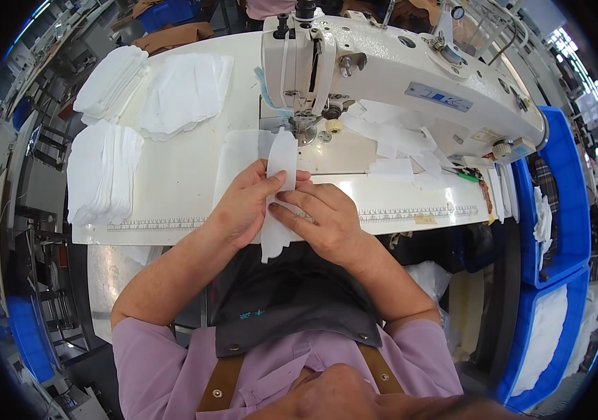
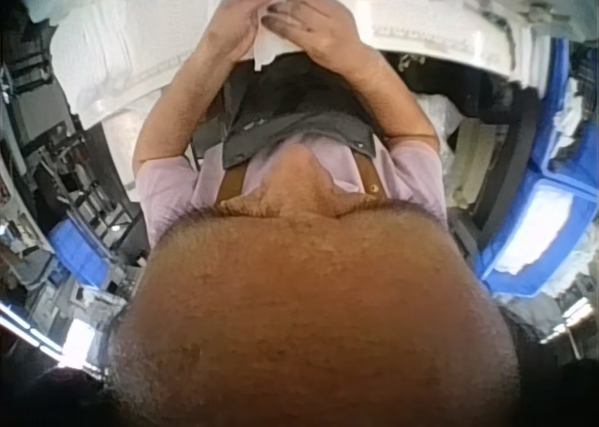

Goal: Operating an industrial sewing machine to assemble white fabric masks.

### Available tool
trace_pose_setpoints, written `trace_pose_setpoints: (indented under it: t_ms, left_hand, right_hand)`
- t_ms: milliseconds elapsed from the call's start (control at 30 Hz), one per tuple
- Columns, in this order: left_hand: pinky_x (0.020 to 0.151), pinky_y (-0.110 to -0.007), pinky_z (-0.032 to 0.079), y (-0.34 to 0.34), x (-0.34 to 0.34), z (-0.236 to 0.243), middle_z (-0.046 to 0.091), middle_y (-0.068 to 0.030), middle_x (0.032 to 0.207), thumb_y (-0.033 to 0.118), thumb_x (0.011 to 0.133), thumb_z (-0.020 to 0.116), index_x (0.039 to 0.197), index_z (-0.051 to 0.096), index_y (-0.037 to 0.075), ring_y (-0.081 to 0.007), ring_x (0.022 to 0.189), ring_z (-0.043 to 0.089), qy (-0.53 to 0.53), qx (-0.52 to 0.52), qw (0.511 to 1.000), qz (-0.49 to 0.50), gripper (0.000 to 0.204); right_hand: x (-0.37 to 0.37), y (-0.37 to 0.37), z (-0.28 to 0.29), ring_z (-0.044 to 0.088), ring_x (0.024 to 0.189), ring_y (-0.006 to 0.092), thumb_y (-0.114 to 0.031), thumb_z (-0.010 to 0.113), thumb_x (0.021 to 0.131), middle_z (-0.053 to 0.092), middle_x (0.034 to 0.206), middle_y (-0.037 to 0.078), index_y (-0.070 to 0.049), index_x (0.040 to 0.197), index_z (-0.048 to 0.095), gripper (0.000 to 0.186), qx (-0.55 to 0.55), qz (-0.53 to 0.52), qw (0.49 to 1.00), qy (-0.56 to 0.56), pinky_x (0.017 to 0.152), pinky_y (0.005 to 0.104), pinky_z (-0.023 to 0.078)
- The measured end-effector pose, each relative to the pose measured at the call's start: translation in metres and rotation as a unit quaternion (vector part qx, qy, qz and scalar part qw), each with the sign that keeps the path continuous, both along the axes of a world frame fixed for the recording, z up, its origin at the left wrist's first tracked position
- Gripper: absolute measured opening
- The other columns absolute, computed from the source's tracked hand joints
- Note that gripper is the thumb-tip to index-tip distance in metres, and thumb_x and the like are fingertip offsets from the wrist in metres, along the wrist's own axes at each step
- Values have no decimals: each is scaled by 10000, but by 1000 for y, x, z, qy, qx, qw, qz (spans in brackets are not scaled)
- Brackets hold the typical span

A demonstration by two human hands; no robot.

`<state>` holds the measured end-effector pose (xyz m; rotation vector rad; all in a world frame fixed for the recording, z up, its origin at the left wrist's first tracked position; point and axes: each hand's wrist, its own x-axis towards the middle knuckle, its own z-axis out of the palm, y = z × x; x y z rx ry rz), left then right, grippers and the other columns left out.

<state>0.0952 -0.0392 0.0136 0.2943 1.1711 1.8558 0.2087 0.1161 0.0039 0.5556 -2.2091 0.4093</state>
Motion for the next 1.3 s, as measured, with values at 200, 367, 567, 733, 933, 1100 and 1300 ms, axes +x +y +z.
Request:
trace_pose_setpoints:
  t_ms: [200,367,567,733,933,1100,1300]
  left_hand:
    - [789,-317,550,12,-81,8,759,-88,941,197,989,731,1131,736,-8,-155,848,671,397,-288,869,-60,249]
    - [699,-283,503,32,-95,5,709,-55,798,167,905,801,960,785,-16,-100,741,591,560,-250,789,-44,192]
    - [650,-278,478,40,-94,-14,694,-31,803,148,851,861,947,782,-33,-94,715,565,522,-278,807,-4,220]
    - [641,-285,484,39,-98,-25,703,-36,825,152,843,876,942,777,-40,-97,694,558,535,-266,802,10,238]
    - [618,-289,484,42,-92,-28,712,-61,830,140,850,864,919,766,-53,-107,667,567,562,-257,785,44,228]
    - [603,-291,490,44,-90,-28,710,-76,825,133,841,864,896,759,-48,-115,636,580,576,-262,773,51,217]
    - [601,-283,493,44,-91,-32,703,-77,814,123,828,861,900,760,-37,-113,628,577,586,-250,769,55,202]
  right_hand:
    - [-2,-7,-8,666,1117,281,-114,656,802,702,1229,121,-51,1164,737,376,-24,-19,997,-75,914,401,565]
    - [1,-8,-16,621,1253,350,-94,623,838,661,1335,178,-45,1253,706,427,-16,-75,988,-132,1031,449,520]
    - [-2,-5,-25,560,1354,430,-45,601,854,610,1404,249,-36,1345,653,494,-47,-59,974,-212,1168,507,432]
    - [-1,-4,-24,568,1349,441,-17,594,849,596,1411,275,-13,1357,633,509,-50,-49,970,-231,1181,516,423]
    - [-1,-5,-23,590,1323,441,-12,599,838,605,1387,280,15,1338,635,503,-73,-61,969,-228,1155,498,460]
    - [-1,-4,-26,597,1315,438,-12,605,829,610,1371,285,32,1317,640,492,-67,-62,970,-224,1153,498,465]
    - [-1,-5,-29,594,1318,431,-28,607,826,624,1346,272,40,1287,649,468,-66,-63,972,-218,1155,502,464]
